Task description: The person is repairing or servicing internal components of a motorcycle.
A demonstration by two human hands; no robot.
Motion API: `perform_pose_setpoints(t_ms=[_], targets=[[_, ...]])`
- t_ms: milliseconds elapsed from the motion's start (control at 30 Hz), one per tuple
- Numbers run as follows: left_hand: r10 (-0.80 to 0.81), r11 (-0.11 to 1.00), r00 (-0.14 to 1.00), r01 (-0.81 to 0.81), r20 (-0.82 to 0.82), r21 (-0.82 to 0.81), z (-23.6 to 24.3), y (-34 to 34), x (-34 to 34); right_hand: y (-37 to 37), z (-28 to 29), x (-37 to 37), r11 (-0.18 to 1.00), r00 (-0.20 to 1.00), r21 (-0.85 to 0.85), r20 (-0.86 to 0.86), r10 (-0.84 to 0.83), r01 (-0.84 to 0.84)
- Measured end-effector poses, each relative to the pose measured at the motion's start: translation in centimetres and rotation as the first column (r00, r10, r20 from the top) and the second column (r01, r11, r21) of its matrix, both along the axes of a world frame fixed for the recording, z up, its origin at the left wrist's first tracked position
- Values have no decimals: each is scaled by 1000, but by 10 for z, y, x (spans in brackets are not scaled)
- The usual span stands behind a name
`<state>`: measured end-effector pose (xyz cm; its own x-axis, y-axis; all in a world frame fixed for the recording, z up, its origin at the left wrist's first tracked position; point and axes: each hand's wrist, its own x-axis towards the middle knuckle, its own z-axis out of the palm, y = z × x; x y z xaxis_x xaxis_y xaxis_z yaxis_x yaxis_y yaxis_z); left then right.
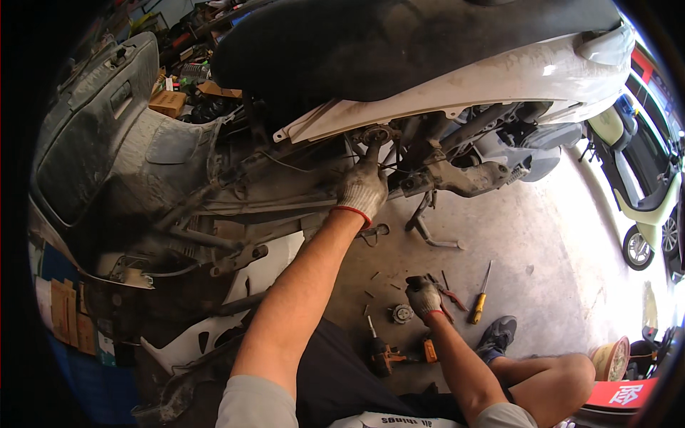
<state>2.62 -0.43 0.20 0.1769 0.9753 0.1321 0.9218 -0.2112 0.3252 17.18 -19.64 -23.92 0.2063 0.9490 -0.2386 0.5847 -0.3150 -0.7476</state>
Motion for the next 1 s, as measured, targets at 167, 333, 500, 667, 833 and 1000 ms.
perform_pose_setpoints(t_ms=[167,333,500,667,833,1000], targets=[[14,983,942,49,336,-179,-7,-1,17,0,1,8,999,1000,37,4,-29,29],[-240,970,787,167,569,177,-44,15,4,-4,6,-8,999,998,5,-44,-49,49],[-353,936,749,293,561,197,-37,7,1,-12,-8,-6,997,992,55,-116,-53,59],[-179,978,949,201,259,-60,-4,-25,-1,-9,-10,1,998,981,7,-184,-64,66],[-52,999,998,52,37,-3,8,-29,-4,-10,-10,-4,997,974,49,-224,-43,56],[13,1000,1000,-14,-12,-28,3,-12,-5,-12,-2,-6,998,978,-6,-198,-63,63]])
